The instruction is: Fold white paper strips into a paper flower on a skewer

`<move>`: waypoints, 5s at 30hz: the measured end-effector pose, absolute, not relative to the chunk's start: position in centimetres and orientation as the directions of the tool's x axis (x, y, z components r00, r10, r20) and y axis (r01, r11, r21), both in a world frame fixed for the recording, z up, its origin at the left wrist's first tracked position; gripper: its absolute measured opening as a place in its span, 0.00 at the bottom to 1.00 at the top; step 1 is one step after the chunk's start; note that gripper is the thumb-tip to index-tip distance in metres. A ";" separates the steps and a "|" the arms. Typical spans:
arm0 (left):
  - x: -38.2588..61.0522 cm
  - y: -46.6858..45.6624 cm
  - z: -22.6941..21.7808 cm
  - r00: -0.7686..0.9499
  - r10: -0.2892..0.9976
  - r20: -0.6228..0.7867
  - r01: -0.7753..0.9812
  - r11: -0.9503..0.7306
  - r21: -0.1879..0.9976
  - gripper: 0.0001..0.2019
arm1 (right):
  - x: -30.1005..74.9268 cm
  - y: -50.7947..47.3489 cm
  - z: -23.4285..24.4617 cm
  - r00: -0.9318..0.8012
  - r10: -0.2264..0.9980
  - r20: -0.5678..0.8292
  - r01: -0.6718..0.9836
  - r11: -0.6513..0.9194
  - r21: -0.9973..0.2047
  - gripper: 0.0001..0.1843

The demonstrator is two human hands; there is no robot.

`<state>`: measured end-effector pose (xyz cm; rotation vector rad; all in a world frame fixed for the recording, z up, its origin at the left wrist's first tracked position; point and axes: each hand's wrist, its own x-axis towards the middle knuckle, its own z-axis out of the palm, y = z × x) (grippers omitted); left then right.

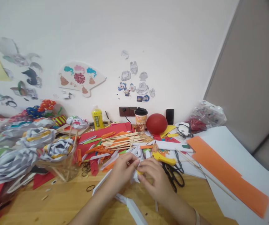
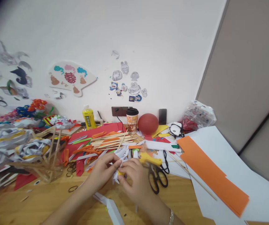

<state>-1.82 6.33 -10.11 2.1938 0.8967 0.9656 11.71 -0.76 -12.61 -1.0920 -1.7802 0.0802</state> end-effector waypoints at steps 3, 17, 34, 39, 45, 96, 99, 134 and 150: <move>-1.9 6.4 -10.1 0.510 0.763 0.398 0.330 -0.601 0.728 0.09 | 11.8 -0.6 -12.9 -0.097 0.693 0.714 0.603 0.612 -0.512 0.06; -1.8 6.4 -10.3 0.386 0.807 0.448 0.281 -0.565 0.776 0.10 | 11.8 -1.0 -12.9 -0.103 0.675 0.730 0.676 0.586 -0.447 0.12; -1.9 6.6 -10.2 0.391 0.804 0.449 0.210 -0.553 0.806 0.11 | 12.3 -1.2 -12.2 -0.123 0.679 0.724 0.672 0.594 -0.443 0.15; -1.7 6.9 -10.4 0.457 0.789 0.411 0.275 -0.565 0.778 0.11 | 11.9 -1.2 -12.4 -0.157 0.707 0.689 0.718 0.561 -0.412 0.14; -1.6 7.2 -11.0 0.529 0.766 0.366 0.339 -0.586 0.736 0.10 | 11.2 -0.5 -13.4 -0.142 0.723 0.676 0.766 0.513 -0.388 0.10; -1.6 6.8 -11.6 0.670 0.698 0.253 -0.045 -0.301 0.952 0.12 | 13.3 1.5 -13.6 0.390 0.894 0.222 -0.133 0.293 -0.947 0.19; -1.6 6.9 -12.0 0.706 0.665 0.245 -0.080 -0.268 0.960 0.14 | 13.8 1.5 -13.3 0.375 0.905 0.199 -0.182 0.283 -0.942 0.21; -1.5 6.9 -13.3 0.587 0.674 0.450 0.038 -0.577 0.816 0.09 | 13.7 1.0 -12.7 0.198 0.934 0.296 -0.027 0.308 -0.951 0.08; -0.9 7.0 -12.9 0.572 0.748 0.337 -0.096 -0.347 0.933 0.14 | 13.9 1.0 -13.6 0.399 0.827 0.396 0.260 0.313 -0.914 0.09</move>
